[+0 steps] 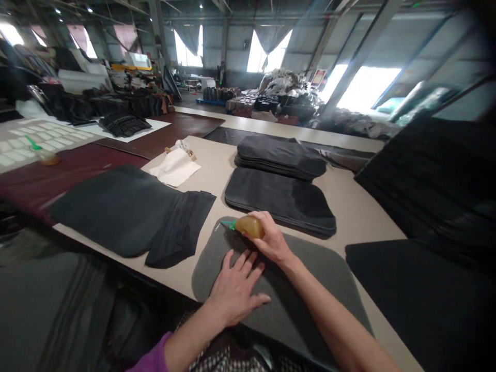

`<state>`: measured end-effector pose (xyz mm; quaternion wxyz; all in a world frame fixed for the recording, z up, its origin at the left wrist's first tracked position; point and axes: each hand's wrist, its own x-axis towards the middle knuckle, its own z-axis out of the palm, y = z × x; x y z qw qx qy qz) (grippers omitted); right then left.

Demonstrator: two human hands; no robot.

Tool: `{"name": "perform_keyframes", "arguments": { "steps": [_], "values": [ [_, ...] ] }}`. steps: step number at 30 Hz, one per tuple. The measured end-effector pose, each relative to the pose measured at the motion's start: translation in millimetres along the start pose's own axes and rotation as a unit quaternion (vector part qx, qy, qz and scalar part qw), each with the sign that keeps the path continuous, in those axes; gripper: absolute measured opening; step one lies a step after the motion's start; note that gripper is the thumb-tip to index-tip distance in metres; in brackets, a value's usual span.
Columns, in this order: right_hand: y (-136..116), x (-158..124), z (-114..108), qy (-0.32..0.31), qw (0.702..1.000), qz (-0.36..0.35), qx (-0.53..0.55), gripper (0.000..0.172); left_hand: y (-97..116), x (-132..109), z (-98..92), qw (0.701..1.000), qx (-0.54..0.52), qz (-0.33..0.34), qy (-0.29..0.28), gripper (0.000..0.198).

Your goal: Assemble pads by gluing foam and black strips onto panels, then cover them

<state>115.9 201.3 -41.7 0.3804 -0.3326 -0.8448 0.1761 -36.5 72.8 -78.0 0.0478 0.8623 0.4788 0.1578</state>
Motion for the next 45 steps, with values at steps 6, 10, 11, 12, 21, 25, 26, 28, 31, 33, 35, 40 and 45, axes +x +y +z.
{"name": "perform_keyframes", "arguments": {
  "steps": [6,10,11,12,21,25,26,28,31,33,35,40,45],
  "values": [
    [7,2,-4,0.041,0.998,0.023,-0.034,0.045,0,0,2.8,1.0,-0.002,-0.003,0.002,0.071],
    [6,-5,-13,0.053,0.997,0.028,-0.044,0.047,-1,-1,3.2,1.0,0.014,0.0,0.007,0.07],
    [6,-8,-17,0.05,0.997,0.03,-0.048,0.047,-1,-1,3.5,1.0,0.019,0.0,0.007,0.07],
    [6,-11,-21,0.044,0.997,0.033,-0.053,0.047,-1,-1,4.1,1.0,0.022,0.001,0.008,0.07],
    [10,-42,-63,0.044,0.994,0.047,-0.092,0.047,-3,0,10.3,0.999,0.039,0.01,0.002,0.067],
    [10,-59,-82,0.063,0.991,0.062,-0.099,0.047,-3,0,10.7,0.998,0.056,0.011,0.001,0.066],
    [10,-64,-86,0.063,0.99,0.069,-0.102,0.046,-3,0,11.0,0.998,0.06,0.013,0.0,0.066],
    [11,-73,-93,0.057,0.989,0.081,-0.107,0.044,-3,0,12.0,0.997,0.069,0.019,-0.001,0.066],
    [12,-87,-102,0.062,0.986,0.101,-0.12,0.043,-4,0,13.6,0.996,0.086,0.026,-0.006,0.064],
    [14,-95,-110,0.071,0.982,0.113,-0.13,0.044,-5,0,14.4,0.995,0.096,0.028,-0.01,0.064],
    [17,-105,-120,0.077,0.979,0.121,-0.144,0.044,-5,0,14.8,0.994,0.105,0.03,-0.013,0.064],
    [22,-133,-148,0.093,0.969,0.143,-0.178,0.045,-6,-1,16.2,0.991,0.126,0.036,-0.011,0.063],
    [25,-164,-179,0.113,0.956,0.171,-0.21,0.044,-7,-1,17.6,0.99,0.134,0.039,-0.004,0.062]
  ]
}}
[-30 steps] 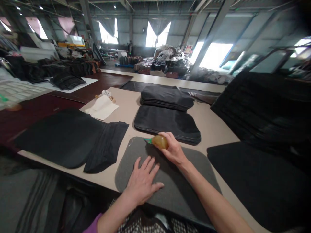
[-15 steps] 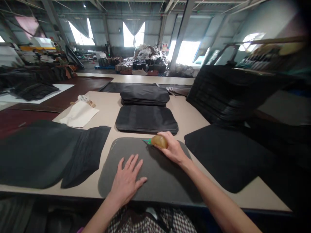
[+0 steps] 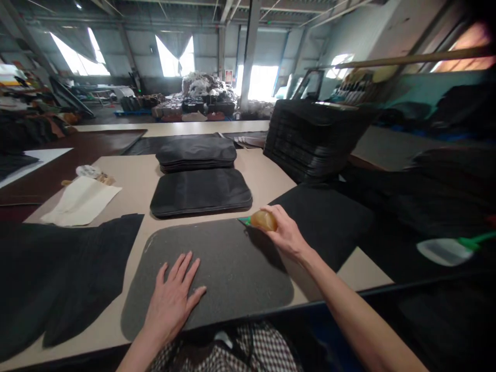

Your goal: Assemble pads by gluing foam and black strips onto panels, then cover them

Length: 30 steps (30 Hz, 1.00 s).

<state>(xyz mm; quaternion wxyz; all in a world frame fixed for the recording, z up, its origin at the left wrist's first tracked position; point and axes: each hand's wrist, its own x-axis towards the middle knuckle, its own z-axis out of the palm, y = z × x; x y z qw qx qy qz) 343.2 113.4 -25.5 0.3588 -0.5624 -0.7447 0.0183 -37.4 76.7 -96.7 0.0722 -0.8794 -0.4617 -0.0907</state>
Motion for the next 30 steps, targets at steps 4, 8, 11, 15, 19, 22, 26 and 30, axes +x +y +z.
{"name": "perform_keyframes", "arguments": {
  "steps": [4,8,11,15,19,22,26,30],
  "values": [
    [22,-13,-20,0.023,0.999,0.014,-0.036,0.044,0,0,-0.3,1.0,0.004,0.003,0.001,0.063],
    [39,-27,-34,0.057,0.996,0.041,-0.058,0.045,-1,0,0.9,1.0,0.006,0.009,-0.003,0.063],
    [40,-36,-39,0.088,0.992,0.063,-0.057,0.045,-2,0,3.0,1.0,0.005,0.011,0.0,0.063],
    [25,-35,-28,0.118,0.991,0.065,-0.014,0.046,-3,0,4.1,1.0,0.003,0.012,0.002,0.063],
    [-1,-19,5,0.1,0.993,0.042,0.053,0.046,-3,0,3.0,1.0,0.004,0.009,-0.002,0.062],
    [-20,-5,34,0.056,0.996,0.008,0.067,0.047,-2,0,2.5,1.0,0.002,0.009,0.005,0.062],
    [-31,5,50,0.011,0.998,-0.025,0.057,0.05,-2,0,2.1,1.0,0.005,0.009,0.01,0.063],
    [-20,1,29,0.012,1.0,-0.007,0.028,0.048,-1,0,0.7,1.0,0.004,0.01,0.011,0.063]
  ]
}}
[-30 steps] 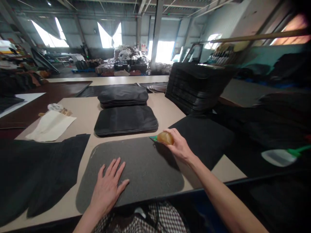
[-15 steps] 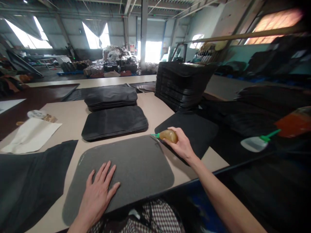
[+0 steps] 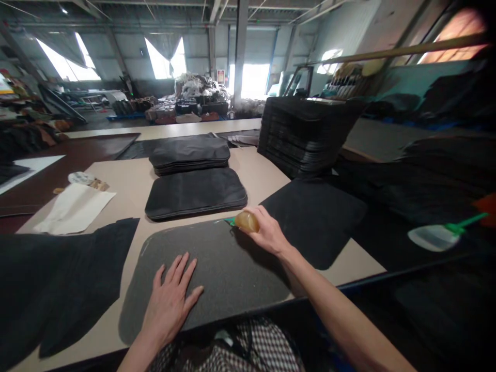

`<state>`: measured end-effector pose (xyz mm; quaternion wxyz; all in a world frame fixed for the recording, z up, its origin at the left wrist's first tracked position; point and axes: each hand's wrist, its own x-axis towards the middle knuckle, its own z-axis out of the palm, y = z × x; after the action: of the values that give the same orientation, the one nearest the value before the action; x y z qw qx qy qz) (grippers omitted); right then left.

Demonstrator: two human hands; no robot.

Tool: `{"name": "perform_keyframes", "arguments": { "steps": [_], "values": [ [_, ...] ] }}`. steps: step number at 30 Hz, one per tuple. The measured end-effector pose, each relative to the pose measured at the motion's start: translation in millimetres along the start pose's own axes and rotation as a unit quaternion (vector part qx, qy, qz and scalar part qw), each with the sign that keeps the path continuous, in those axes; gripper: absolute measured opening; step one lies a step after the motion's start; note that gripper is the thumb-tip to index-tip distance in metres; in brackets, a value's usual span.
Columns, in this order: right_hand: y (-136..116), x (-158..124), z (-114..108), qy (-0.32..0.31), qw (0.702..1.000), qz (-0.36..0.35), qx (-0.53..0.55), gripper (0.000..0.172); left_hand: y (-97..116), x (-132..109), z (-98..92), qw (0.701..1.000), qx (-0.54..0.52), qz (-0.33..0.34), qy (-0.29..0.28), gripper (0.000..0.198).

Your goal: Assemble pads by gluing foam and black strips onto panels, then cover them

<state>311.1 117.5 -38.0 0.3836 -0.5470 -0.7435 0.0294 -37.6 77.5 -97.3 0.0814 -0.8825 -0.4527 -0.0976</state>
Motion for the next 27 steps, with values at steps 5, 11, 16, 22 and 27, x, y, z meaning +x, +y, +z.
{"name": "perform_keyframes", "arguments": {
  "steps": [5,11,16,22,27],
  "values": [
    [35,-21,-50,0.06,0.995,0.065,-0.046,0.053,0,0,0.1,1.0,0.0,-0.001,-0.006,0.062],
    [65,-49,-81,0.221,0.93,0.268,0.123,0.067,-2,0,4.0,1.0,-0.001,0.004,-0.005,0.064],
    [61,-51,-72,0.174,0.923,0.313,0.138,0.057,-1,1,-0.1,1.0,-0.001,0.001,-0.017,0.064],
    [49,-42,-54,0.173,0.955,0.241,0.0,0.062,0,1,-2.6,1.0,0.001,0.001,-0.025,0.063],
    [41,-47,-58,0.137,0.976,0.158,-0.055,0.057,-1,0,-1.5,1.0,-0.001,0.001,-0.021,0.064]
  ]
}}
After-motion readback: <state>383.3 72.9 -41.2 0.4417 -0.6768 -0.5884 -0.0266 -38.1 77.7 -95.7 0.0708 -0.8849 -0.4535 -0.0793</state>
